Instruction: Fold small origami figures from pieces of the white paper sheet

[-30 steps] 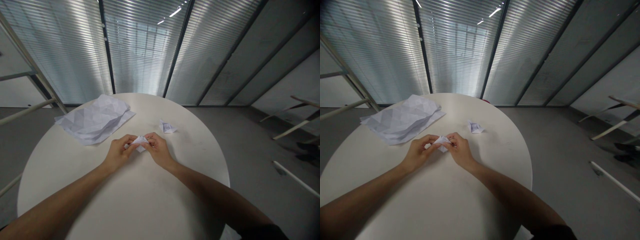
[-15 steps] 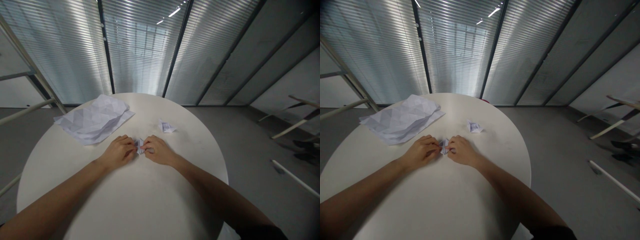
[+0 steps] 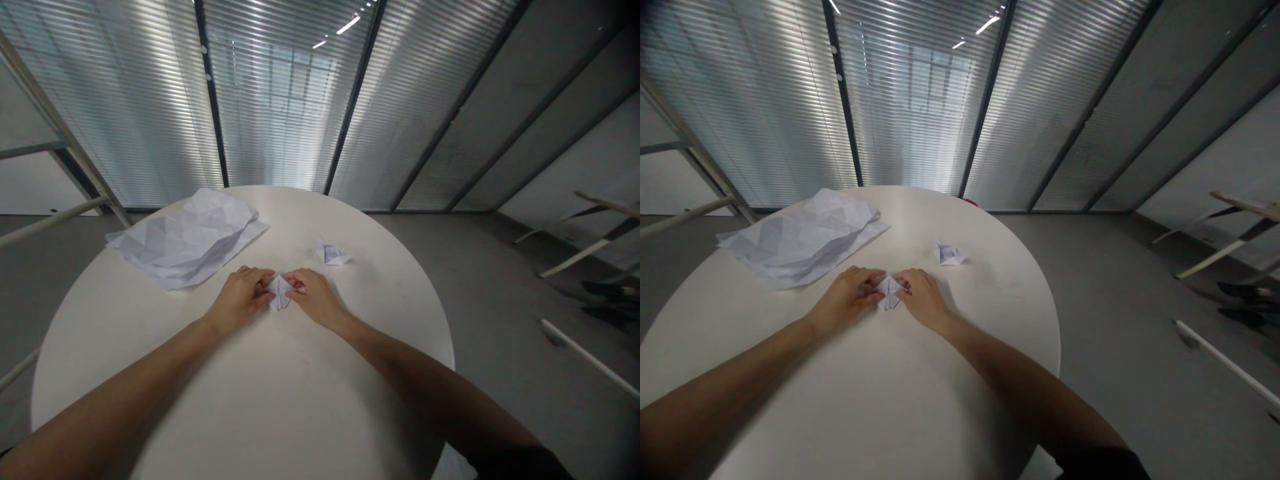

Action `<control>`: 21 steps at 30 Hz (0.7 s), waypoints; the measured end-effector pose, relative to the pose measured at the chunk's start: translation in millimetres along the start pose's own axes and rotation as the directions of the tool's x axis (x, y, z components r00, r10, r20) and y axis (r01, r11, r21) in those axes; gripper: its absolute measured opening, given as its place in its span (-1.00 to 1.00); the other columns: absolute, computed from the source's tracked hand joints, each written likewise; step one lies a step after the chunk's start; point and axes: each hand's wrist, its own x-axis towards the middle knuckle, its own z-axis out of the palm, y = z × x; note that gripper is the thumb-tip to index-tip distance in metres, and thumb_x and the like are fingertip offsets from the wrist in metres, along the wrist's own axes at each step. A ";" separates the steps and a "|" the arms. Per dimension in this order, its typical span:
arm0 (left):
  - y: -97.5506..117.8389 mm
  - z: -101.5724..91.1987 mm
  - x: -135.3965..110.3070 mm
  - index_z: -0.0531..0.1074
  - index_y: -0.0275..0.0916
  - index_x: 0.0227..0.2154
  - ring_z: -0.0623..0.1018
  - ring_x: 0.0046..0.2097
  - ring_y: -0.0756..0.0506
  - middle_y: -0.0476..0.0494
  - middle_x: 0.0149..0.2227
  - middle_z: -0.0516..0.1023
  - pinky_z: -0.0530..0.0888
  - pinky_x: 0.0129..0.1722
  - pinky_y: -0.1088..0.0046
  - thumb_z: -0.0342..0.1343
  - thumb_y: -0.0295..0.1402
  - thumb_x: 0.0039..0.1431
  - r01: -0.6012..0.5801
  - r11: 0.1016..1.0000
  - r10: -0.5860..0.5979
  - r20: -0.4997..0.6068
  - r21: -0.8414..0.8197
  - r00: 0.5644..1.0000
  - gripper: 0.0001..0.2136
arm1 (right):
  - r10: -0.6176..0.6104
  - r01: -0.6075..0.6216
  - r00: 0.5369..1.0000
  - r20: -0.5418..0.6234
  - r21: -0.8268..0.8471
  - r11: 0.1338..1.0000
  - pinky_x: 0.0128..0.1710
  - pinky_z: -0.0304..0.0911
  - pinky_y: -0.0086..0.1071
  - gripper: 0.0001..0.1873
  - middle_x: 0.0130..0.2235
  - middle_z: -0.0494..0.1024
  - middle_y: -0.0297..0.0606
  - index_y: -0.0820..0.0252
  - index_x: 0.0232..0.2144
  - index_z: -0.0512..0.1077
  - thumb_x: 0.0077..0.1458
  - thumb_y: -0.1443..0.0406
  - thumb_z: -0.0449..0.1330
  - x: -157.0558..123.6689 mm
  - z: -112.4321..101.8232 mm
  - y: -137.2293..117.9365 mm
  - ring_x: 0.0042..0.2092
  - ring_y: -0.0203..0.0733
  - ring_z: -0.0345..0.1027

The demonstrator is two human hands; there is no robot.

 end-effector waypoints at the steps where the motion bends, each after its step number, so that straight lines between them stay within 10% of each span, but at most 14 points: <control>1: 0.5 -0.1 0.0 0.48 -0.17 -0.22 0.45 -0.26 -0.12 -0.08 -0.35 0.52 0.35 -0.20 0.32 0.14 -0.37 0.06 -0.011 1.000 0.011 0.014 0.002 1.000 -0.80 | -0.023 0.023 1.000 0.000 -0.029 0.999 -0.19 0.20 -0.36 -0.85 -0.33 0.50 -0.30 0.19 -0.31 0.46 0.01 0.45 0.21 -0.1 -0.8 -1.0 -0.26 -0.27 0.33; 6: 1.1 -2.7 -0.2 0.49 -0.21 -0.47 0.42 -0.31 -0.08 -0.07 -0.42 0.51 0.30 -0.25 0.35 0.10 -0.34 0.14 -0.050 0.998 0.049 0.045 0.030 0.998 -0.87 | -0.162 0.166 0.986 0.037 -0.141 0.976 -0.19 0.17 -0.38 -0.86 -0.38 0.51 -0.32 0.19 -0.48 0.46 0.06 0.47 0.17 -1.7 -5.5 -3.4 -0.27 -0.27 0.31; 21: 7.1 -17.8 -3.9 0.48 -0.25 -0.29 0.38 -0.21 -0.11 -0.13 -0.33 0.51 0.24 -0.20 0.33 0.00 -0.28 0.25 -0.467 0.809 0.404 0.240 0.358 0.883 -0.81 | -0.365 0.433 0.893 0.263 -0.283 0.856 -0.02 0.19 -0.27 -0.72 -0.16 0.52 -0.18 0.22 -0.17 0.50 0.02 0.31 0.21 -12.1 -20.0 -2.3 -0.11 -0.13 0.32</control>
